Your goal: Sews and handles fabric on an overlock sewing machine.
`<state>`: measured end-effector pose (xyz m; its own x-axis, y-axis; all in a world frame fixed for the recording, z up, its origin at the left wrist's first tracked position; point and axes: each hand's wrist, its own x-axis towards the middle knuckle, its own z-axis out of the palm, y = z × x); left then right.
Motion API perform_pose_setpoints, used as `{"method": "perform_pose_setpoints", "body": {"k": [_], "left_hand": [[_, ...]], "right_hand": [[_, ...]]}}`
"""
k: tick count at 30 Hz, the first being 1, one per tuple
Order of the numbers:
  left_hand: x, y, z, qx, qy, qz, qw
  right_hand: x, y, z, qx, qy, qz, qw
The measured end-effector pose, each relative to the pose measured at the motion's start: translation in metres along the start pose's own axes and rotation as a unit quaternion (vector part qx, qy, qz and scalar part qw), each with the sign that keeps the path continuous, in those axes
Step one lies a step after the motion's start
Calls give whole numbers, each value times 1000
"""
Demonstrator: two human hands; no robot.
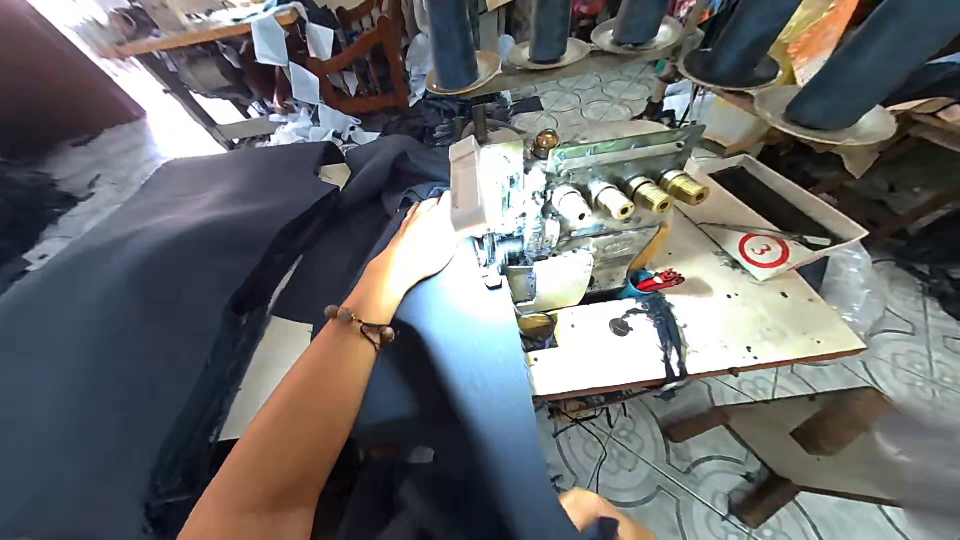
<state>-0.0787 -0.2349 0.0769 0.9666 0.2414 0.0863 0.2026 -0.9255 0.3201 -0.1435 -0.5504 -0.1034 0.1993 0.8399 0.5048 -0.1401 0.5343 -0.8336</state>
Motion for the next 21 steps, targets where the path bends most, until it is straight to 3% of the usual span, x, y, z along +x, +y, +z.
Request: {"method": "perform_pose_setpoints", "body": {"k": [3, 5, 6, 7, 9, 11, 13, 15, 18, 21], "left_hand": [[19, -10, 2, -4, 110, 63, 992], [20, 11, -27, -17, 18, -12, 1000], [38, -3, -20, 9, 32, 8, 999], [67, -37, 11, 36, 162, 77, 983], [107, -64, 22, 64, 170, 68, 981], [107, -56, 15, 71, 170, 24, 983], [56, -30, 6, 15, 203, 7, 979], [-31, -6, -4, -61, 163, -11, 985], [-138, -34, 50, -87, 229, -11, 969], [-212, -71, 91, -16, 236, -45, 971]], "right_hand": [[11, 9, -4, -12, 82, 30, 996], [20, 13, -2, -31, 154, 47, 987], [24, 16, -1, -38, 187, 55, 980], [29, 20, -1, -43, 223, 66, 972], [42, 22, 2, -48, 309, 86, 946], [57, 19, 6, -74, 384, 99, 915], [68, 14, 8, -102, 408, 111, 900], [74, 10, 5, -117, 390, 100, 908], [75, 3, -6, -127, 323, 123, 930], [79, -2, -13, -76, 308, 156, 935]]}}
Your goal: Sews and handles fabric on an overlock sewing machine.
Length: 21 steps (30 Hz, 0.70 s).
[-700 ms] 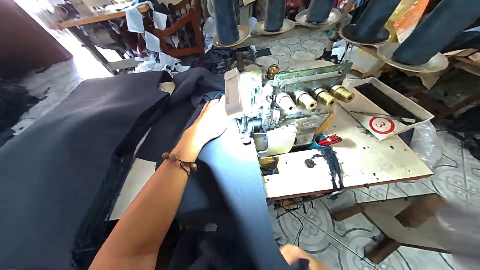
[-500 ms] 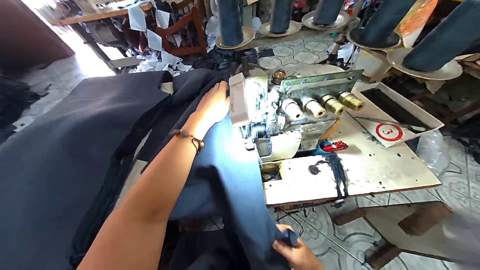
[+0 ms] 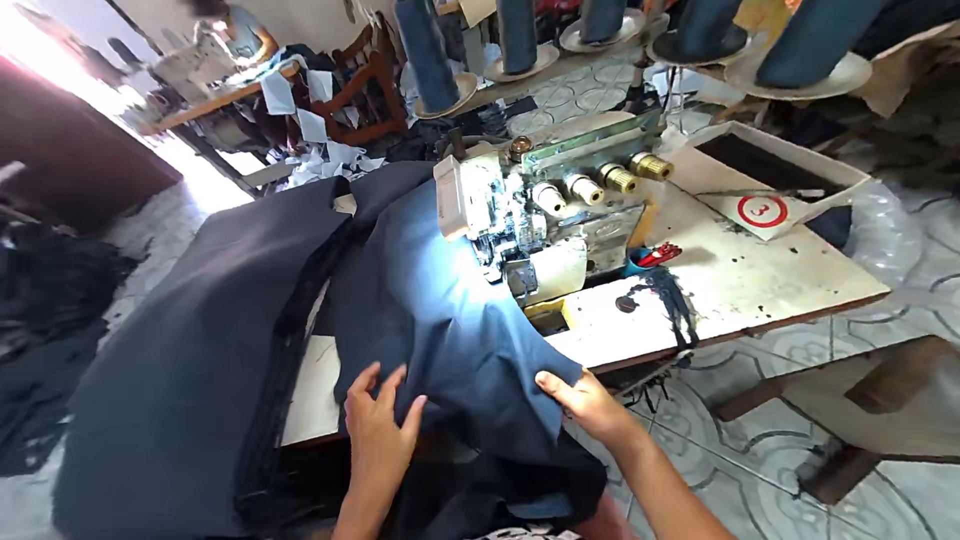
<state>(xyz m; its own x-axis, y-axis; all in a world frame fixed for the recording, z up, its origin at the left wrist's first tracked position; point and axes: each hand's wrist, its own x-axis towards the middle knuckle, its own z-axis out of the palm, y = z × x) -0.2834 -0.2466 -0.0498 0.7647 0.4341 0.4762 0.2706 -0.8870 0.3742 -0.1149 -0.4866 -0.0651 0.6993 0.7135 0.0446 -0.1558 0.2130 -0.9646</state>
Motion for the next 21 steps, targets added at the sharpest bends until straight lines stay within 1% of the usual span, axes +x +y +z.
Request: {"method": "perform_pose_setpoints", "body": {"k": [1, 3, 5, 7, 9, 11, 13, 14, 15, 16, 17, 18, 19, 20, 21], "left_hand": [[-3, -9, -6, 25, 5, 3, 1000], [21, -9, -28, 83, -13, 14, 996], [75, 3, -53, 118, -58, -11, 991], [136, 13, -67, 113, -95, -54, 988], [190, 28, -68, 123, -110, -74, 984], [234, 48, -60, 126, -112, -107, 980], [279, 59, -43, 99, -112, -130, 980], [292, 61, -34, 89, -113, -116, 983], [300, 58, -25, 79, -118, -85, 986], [302, 51, -16, 70, -132, -39, 988], [301, 41, -9, 60, -153, 13, 986], [294, 28, -5, 50, -172, 64, 982], [278, 20, -9, 66, -194, 96, 974], [252, 20, -22, 113, -218, 101, 964], [216, 26, -40, 155, -247, 81, 953]], "right_hand": [[3, 1, 1, 41, -11, 5, 999], [9, 0, 14, 145, -13, 14, 989], [19, -10, 35, 236, 30, 29, 971], [33, -18, 55, 313, 64, 40, 947], [49, -22, 72, 363, 71, 32, 928], [63, -26, 86, 367, 42, 9, 929], [74, -26, 87, 287, -27, -16, 957], [77, -24, 83, 224, -60, -26, 972], [78, -21, 79, 154, -77, -41, 984], [76, -19, 73, 77, -75, -69, 992], [73, -17, 64, -3, -57, -107, 993], [70, -14, 52, -81, -28, -146, 986], [66, -10, 39, -151, 11, -182, 972], [63, -6, 24, -215, 51, -213, 952], [61, -2, 9, -270, 89, -238, 929]]}}
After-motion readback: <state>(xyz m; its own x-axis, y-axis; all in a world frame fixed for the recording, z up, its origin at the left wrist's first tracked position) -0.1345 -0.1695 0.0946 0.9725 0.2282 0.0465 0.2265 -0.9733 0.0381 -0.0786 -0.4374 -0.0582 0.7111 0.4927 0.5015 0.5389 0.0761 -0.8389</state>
